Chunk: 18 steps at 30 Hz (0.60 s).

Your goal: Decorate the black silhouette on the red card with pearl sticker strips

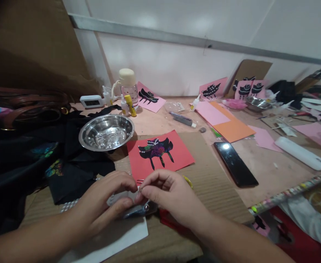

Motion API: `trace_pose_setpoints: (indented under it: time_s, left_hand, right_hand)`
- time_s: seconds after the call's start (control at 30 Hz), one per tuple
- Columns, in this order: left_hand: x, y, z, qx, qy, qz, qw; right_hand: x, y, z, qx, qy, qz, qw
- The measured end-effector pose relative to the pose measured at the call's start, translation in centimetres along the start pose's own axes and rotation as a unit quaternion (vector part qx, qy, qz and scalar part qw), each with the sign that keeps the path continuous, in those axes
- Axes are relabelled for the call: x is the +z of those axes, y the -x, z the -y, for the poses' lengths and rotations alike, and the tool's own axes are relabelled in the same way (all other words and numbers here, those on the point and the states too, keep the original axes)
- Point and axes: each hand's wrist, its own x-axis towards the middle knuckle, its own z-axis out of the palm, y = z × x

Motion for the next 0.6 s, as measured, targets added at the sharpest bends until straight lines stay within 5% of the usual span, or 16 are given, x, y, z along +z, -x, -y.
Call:
trace_pose_setpoints:
  time_s: [0.1, 0.23, 0.33, 0.4, 0.47, 0.53, 0.6]
  left_hand:
    - [-0.6, -0.5, 0.7, -0.011, -0.075, 0.038, 0.996]
    - [-0.6, -0.9, 1.9, 0.012, -0.19, 0.059, 0.98]
    - [-0.2, -0.9, 2.8, 0.02, -0.232, 0.056, 0.971]
    - [0.1, -0.9, 3.1, 0.017, -0.248, 0.061, 0.967]
    - [0.4, -1.1, 3.3, 0.017, -0.262, 0.064, 0.963]
    - [0.5, -1.2, 3.4, 0.018, -0.272, 0.064, 0.96]
    - [0.5, -1.3, 3.4, 0.023, -0.275, 0.057, 0.959]
  right_hand:
    - [-0.2, -0.6, 0.0, 0.031, -0.079, -0.005, 0.996]
    - [-0.4, -0.6, 0.0, 0.036, -0.061, -0.018, 0.997]
    - [-1.3, -0.4, 0.5, 0.025, 0.031, -0.02, 0.999]
    - [-2.5, -1.0, 0.9, -0.032, 0.184, -0.03, 0.982]
    - [-4.0, -2.3, 1.3, -0.151, 0.391, -0.035, 0.907]
    - [-5.5, -4.3, 1.2, -0.278, 0.546, -0.013, 0.79]
    - [-6.7, -6.6, 0.9, -0.315, 0.584, 0.016, 0.748]
